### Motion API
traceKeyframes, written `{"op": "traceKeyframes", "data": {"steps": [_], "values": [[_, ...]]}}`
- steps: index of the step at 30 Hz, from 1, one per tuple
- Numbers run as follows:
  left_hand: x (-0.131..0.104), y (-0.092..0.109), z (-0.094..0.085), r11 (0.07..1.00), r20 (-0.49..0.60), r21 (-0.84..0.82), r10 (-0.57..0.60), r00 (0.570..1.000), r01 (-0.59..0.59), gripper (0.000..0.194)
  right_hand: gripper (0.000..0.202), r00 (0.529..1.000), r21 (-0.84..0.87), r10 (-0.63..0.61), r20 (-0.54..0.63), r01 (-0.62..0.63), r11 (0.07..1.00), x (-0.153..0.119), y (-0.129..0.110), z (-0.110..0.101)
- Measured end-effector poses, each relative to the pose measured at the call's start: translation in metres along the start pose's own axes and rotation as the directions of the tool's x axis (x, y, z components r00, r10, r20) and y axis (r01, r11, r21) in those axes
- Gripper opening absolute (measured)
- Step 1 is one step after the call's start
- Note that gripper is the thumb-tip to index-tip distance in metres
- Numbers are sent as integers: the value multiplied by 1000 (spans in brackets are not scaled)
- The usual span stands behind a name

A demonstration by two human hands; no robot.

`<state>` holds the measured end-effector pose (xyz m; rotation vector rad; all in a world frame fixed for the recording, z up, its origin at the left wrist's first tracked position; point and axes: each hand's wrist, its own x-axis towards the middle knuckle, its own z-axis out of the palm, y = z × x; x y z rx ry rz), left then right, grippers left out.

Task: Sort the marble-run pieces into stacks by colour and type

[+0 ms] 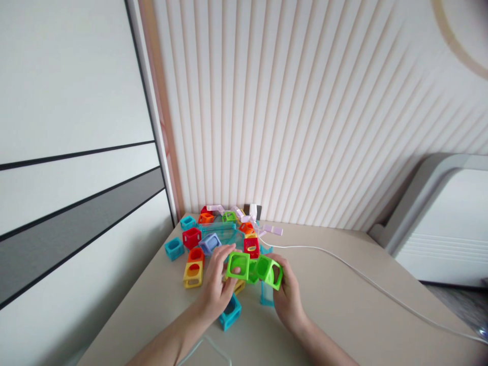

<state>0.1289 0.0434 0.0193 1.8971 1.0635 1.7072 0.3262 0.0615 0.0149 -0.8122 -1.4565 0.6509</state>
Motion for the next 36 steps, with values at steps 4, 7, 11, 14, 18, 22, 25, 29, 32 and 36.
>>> {"op": "traceKeyframes", "data": {"steps": [4,7,11,14,18,22,25,29,32,36], "values": [[8,2,0,978,-78,-78,-198,977,192,33,16,997,32,73,-12,-72,997,2,-2,1],[17,5,-1,849,-14,-254,-482,876,463,23,16,985,123,173,7,-172,977,3,-1,1],[26,13,1,499,189,-606,-666,722,619,31,23,967,204,254,27,-254,945,4,-1,2],[29,23,1,424,241,-682,-639,730,596,38,24,959,252,278,50,-282,926,5,-4,3],[27,29,1,437,282,-669,-599,749,601,42,23,958,298,277,72,-286,911,6,-9,4],[21,22,0,505,293,-628,-551,781,592,44,20,965,275,255,53,-260,926,8,-11,3],[20,20,-1,549,342,-575,-513,787,607,47,17,974,194,221,51,-227,954,8,-9,0],[20,23,-3,592,371,-524,-488,790,612,49,17,983,93,169,79,-176,980,7,-6,-4],[20,23,-3,600,381,-518,-476,793,610,48,17,986,56,145,82,-150,987,6,-5,-5],[22,23,-2,614,371,-523,-461,806,592,46,21,983,67,167,81,-173,983,4,-8,-5]]}}
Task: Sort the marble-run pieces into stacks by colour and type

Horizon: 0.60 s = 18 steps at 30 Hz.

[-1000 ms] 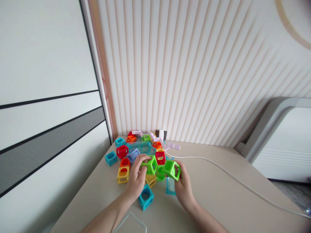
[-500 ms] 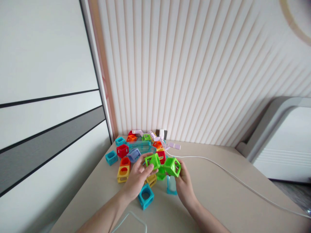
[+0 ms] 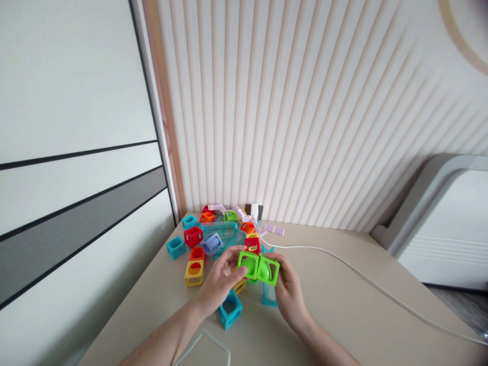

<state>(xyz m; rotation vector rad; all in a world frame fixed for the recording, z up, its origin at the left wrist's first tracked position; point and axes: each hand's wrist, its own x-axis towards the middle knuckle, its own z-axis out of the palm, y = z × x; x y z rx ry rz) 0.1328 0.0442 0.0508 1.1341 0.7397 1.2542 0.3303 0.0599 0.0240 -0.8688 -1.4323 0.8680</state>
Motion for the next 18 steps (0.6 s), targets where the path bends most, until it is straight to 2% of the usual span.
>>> {"op": "traceKeyframes", "data": {"steps": [4,10,14,18], "values": [[0,2,2,1000,9,-28,-4,1000,4,53,23,1000,41,23,9,-24,999,-3,1,0],[-6,0,4,999,133,-46,-18,991,24,73,23,1000,-3,-24,17,24,1000,-6,3,2],[-9,1,5,999,144,-7,-40,989,41,73,26,995,-77,-83,51,87,993,-8,1,0],[-10,4,3,999,125,47,-14,992,8,83,34,989,-106,-117,93,126,986,-11,-1,-8]]}}
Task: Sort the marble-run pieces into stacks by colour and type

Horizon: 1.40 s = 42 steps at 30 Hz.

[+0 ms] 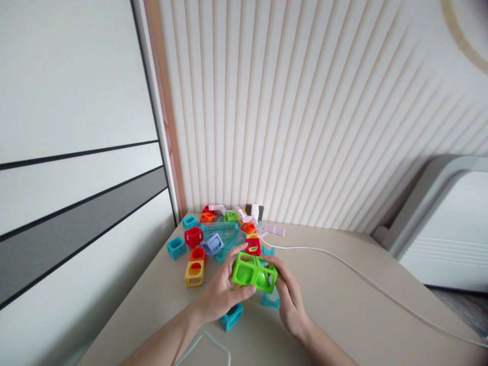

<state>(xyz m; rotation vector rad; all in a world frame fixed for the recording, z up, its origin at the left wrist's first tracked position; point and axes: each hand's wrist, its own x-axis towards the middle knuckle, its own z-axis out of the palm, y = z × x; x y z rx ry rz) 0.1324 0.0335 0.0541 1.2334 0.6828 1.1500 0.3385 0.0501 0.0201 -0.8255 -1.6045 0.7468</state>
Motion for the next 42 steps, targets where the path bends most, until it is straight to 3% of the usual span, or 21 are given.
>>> {"op": "traceKeyframes", "data": {"steps": [5,10,12,17,21,24,28,30,32,34,36,37,40,42], "values": [[0,3,-1,999,-19,33,-16,1000,17,98,41,995,-4,-51,83,52,999,-1,-5,-1],[0,4,-2,999,-2,35,-39,999,39,106,39,996,-75,1,85,5,997,0,-8,5],[1,2,-2,999,-1,7,-43,999,43,104,40,996,-97,-10,84,18,995,0,-9,6],[6,0,-4,997,-7,13,-75,997,75,78,40,991,-110,-58,122,72,991,1,-11,4],[4,-7,-6,995,4,68,-73,997,72,83,43,986,-122,-75,151,94,988,2,-11,1],[1,-11,-6,978,18,207,-25,1000,21,82,48,983,-113,-76,169,96,989,4,-11,1],[4,12,-6,920,17,389,51,999,-54,83,40,993,-90,-53,102,62,994,5,-12,3],[16,35,-11,899,105,426,65,992,-104,87,40,996,-76,-77,35,80,994,4,-13,2],[37,59,-24,875,134,457,108,985,-158,64,39,993,-78,-114,-23,111,991,4,-14,1],[67,74,-44,789,-5,595,192,981,-151,36,39,987,-88,-148,-62,143,986,4,-14,-1],[100,77,-69,552,-187,831,159,969,69,34,41,981,-99,-179,-77,171,980,3,-13,-2],[116,74,-82,489,-231,860,122,965,144,32,42,978,-104,-193,-75,185,977,2,-13,-3],[151,58,-112,362,-268,897,-8,963,252,18,45,975,-113,-217,-42,211,971,-1,-11,-3],[165,45,-123,283,-297,910,-70,952,305,27,46,973,-113,-231,-3,229,967,-2,-11,-3]]}}
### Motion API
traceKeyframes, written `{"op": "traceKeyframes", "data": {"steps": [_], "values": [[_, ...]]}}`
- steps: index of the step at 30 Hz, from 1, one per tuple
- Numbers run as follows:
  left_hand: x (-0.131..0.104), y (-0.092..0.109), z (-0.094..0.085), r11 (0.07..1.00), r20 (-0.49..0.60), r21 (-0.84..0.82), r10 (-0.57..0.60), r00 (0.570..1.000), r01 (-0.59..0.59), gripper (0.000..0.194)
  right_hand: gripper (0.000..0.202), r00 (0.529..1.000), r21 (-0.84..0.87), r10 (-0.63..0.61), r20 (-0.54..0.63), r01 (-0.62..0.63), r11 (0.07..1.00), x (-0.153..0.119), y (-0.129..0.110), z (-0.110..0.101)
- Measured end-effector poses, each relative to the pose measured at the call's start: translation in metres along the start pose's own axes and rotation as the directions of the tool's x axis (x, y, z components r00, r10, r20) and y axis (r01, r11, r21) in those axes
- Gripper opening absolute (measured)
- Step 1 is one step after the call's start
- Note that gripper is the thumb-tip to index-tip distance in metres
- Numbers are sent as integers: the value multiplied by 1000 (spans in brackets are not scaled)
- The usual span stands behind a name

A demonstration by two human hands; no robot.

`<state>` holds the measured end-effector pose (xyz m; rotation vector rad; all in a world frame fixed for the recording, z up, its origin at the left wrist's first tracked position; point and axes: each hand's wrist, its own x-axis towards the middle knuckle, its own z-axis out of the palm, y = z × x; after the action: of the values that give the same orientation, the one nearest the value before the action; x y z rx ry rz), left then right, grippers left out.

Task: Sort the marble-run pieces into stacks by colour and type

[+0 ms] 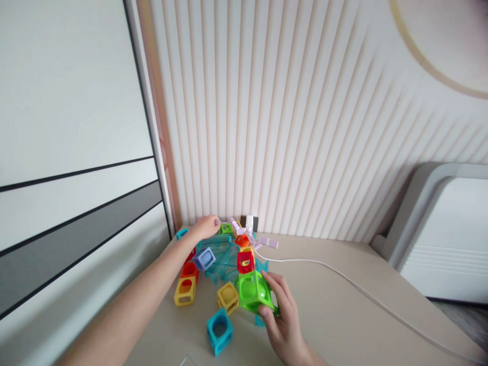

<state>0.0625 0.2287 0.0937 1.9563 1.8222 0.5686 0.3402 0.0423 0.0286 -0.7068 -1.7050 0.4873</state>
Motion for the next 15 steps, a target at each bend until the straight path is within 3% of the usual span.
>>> {"op": "traceKeyframes", "data": {"steps": [6,15], "values": [[25,-11,20,986,69,141,-100,993,90,35,53,991,11,-80,108,79,997,1,-4,-2],[34,-6,25,980,112,169,-126,986,106,35,57,982,-63,-77,171,89,994,-4,-1,-5]]}}
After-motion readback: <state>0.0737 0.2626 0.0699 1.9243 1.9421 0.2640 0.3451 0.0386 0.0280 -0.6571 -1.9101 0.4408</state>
